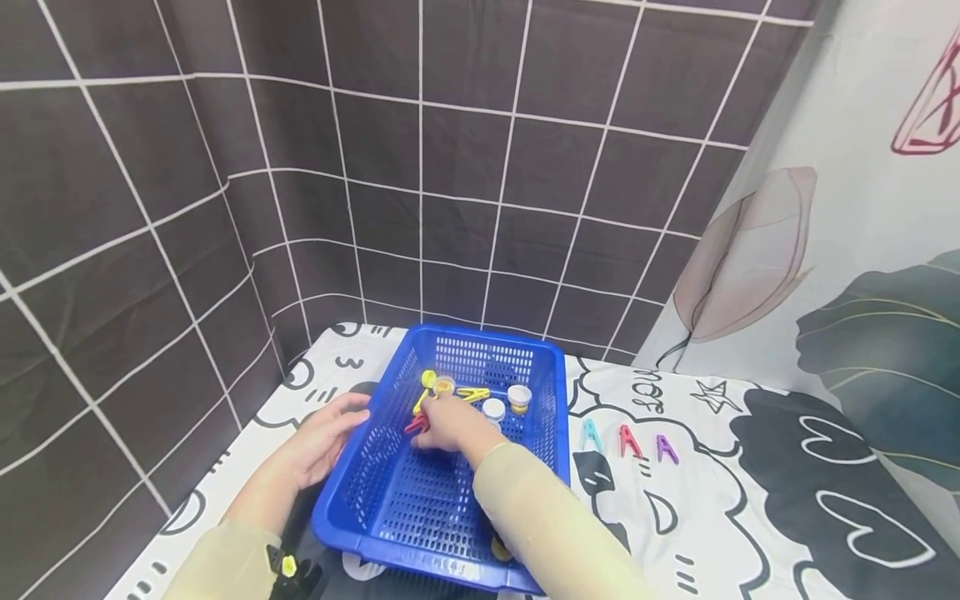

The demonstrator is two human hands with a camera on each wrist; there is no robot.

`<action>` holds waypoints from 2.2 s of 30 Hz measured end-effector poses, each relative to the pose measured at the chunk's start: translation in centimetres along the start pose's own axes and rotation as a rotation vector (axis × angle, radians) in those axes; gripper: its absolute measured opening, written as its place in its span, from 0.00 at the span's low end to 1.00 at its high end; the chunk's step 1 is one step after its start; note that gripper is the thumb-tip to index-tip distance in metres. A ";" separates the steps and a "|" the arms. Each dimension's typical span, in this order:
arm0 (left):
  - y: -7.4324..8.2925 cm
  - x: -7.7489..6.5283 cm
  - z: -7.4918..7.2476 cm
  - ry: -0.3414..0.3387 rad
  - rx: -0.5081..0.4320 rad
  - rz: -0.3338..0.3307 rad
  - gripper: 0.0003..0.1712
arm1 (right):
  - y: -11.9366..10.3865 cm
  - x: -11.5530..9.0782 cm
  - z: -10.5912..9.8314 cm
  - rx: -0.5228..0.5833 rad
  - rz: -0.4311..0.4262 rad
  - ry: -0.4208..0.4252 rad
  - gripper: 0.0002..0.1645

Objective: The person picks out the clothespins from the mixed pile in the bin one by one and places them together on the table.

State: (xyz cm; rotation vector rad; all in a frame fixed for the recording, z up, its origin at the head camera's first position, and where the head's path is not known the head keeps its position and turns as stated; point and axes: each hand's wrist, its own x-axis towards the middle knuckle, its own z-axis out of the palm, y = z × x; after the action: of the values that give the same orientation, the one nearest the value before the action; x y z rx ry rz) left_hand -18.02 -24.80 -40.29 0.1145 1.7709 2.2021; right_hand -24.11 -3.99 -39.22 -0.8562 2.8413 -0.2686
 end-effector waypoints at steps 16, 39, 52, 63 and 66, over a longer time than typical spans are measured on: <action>-0.2 0.2 -0.1 -0.001 0.005 0.007 0.21 | 1.2 -0.2 -3.6 0.068 -0.035 0.073 0.17; 0.0 0.0 -0.2 -0.041 0.009 0.001 0.15 | 5.2 -2.6 -8.4 0.250 0.037 0.190 0.28; -0.3 -0.2 -0.3 -0.032 0.018 -0.009 0.16 | 7.6 -4.0 -10.2 0.403 0.081 0.290 0.31; -0.3 -0.1 -0.3 -0.038 0.013 0.001 0.14 | 10.7 -5.7 -10.2 0.353 0.096 0.349 0.31; -0.2 -0.2 -0.3 -0.041 0.004 0.000 0.14 | 11.6 -6.2 -9.8 0.361 0.118 0.353 0.30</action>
State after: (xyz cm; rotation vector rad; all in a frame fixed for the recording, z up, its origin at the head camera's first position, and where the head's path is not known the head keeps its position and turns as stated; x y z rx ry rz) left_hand -17.88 -25.10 -40.55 0.1595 1.7543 2.1807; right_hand -27.14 10.18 -31.54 -0.6131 2.9923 -0.9675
